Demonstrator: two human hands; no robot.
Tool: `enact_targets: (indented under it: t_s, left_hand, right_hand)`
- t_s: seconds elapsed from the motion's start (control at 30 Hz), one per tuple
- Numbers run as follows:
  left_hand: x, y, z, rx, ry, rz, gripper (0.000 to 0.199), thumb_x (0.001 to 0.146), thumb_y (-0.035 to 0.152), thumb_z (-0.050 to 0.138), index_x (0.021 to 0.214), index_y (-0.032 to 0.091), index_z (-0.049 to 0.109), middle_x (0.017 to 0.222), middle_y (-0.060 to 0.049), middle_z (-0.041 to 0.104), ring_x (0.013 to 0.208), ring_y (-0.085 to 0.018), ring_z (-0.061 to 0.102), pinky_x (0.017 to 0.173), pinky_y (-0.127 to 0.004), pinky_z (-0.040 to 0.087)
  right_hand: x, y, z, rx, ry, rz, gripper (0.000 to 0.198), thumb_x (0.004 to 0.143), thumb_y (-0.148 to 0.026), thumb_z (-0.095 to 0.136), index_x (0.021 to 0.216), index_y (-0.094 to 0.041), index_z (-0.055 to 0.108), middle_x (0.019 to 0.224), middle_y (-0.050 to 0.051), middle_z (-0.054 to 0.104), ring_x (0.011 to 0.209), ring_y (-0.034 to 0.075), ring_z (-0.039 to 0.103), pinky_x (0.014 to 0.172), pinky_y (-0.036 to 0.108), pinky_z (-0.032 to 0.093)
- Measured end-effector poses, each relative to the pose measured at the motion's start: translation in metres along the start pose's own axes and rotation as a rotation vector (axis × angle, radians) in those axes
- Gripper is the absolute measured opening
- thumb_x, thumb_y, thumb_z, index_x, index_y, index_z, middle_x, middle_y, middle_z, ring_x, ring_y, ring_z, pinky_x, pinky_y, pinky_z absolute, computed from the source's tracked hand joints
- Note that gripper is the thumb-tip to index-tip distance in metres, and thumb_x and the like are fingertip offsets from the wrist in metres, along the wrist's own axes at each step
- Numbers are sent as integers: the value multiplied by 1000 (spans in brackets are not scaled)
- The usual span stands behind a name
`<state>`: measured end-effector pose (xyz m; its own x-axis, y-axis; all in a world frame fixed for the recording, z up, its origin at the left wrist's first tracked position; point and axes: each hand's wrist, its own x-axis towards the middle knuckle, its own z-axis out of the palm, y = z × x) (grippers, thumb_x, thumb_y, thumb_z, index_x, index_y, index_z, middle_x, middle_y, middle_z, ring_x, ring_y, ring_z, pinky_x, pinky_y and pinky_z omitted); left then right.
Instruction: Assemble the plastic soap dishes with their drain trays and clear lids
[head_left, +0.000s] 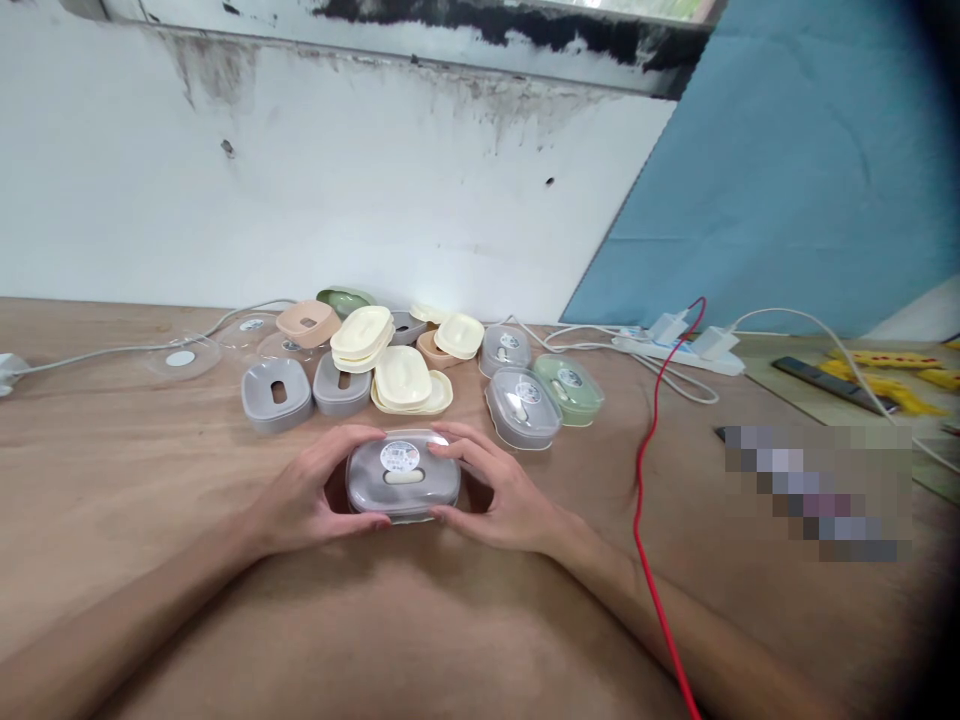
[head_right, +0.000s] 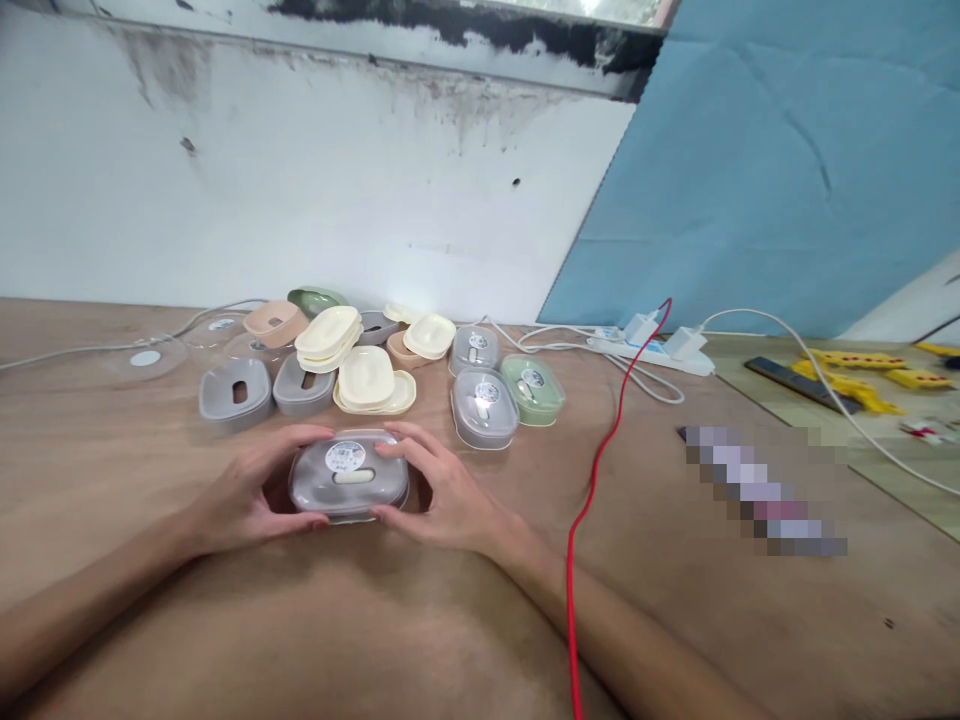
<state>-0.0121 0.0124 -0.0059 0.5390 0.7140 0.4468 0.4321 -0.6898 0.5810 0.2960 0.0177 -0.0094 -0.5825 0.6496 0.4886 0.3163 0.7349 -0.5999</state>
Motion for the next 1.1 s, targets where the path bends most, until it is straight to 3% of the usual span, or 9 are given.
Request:
enact_targets:
  t_s: [0.33, 0.53, 0.6, 0.77, 0.87, 1.0, 1.1]
  left_hand:
    - [-1, -4, 5, -65, 7, -36, 73, 83, 47, 91, 146, 32, 58, 146, -11, 67, 132, -36, 67, 110, -54, 58]
    - [-2, -5, 7, -42, 13, -113, 79, 77, 53, 93, 146, 34, 60, 141, -9, 70, 125, -37, 70, 105, -53, 61]
    - [-1, -3, 3, -62, -11, -103, 76, 79, 52, 93, 145, 33, 61, 140, -7, 70, 125, -36, 70, 105, -52, 61]
    - [0, -2, -3, -145, -70, -102, 77, 77, 52, 94, 144, 31, 63, 137, -7, 72, 120, -35, 73, 102, -49, 63]
    - [1, -4, -5, -158, -95, -95, 81, 75, 48, 97, 145, 30, 62, 140, -10, 71, 123, -35, 71, 104, -50, 62]
    - [2, -6, -5, -166, -92, -53, 79, 75, 37, 96, 146, 29, 61, 139, -11, 72, 125, -34, 71, 106, -48, 61]
    - [1, -6, -4, -287, -63, -102, 75, 75, 35, 95, 143, 26, 64, 134, -11, 76, 118, -32, 76, 100, -44, 64]
  right_hand:
    - [0, 3, -1, 160, -34, 122, 58, 85, -39, 89, 134, -26, 61, 159, 16, 57, 143, 34, 62, 117, 54, 54]
    - [4, 1, -4, 141, -117, 181, 78, 79, -43, 95, 147, -30, 57, 149, 11, 61, 136, 33, 63, 115, 51, 53]
    - [5, 0, -3, 58, -151, 168, 80, 82, -43, 94, 152, -33, 56, 144, 10, 61, 132, 31, 64, 113, 48, 54]
    - [2, 3, 2, 23, -111, 109, 90, 70, -46, 102, 150, -35, 63, 135, 8, 61, 125, 29, 66, 108, 45, 57]
    - [-2, 8, 6, 38, -73, 41, 90, 72, -47, 101, 152, -35, 62, 146, 11, 58, 136, 32, 62, 114, 48, 55]
    - [-4, 8, 5, 15, -66, -37, 85, 85, -47, 92, 161, -36, 53, 168, 14, 44, 151, 33, 53, 119, 49, 53]
    - [-2, 4, 3, 5, -45, -105, 92, 84, -51, 92, 163, -32, 48, 169, 16, 45, 152, 34, 53, 121, 51, 52]
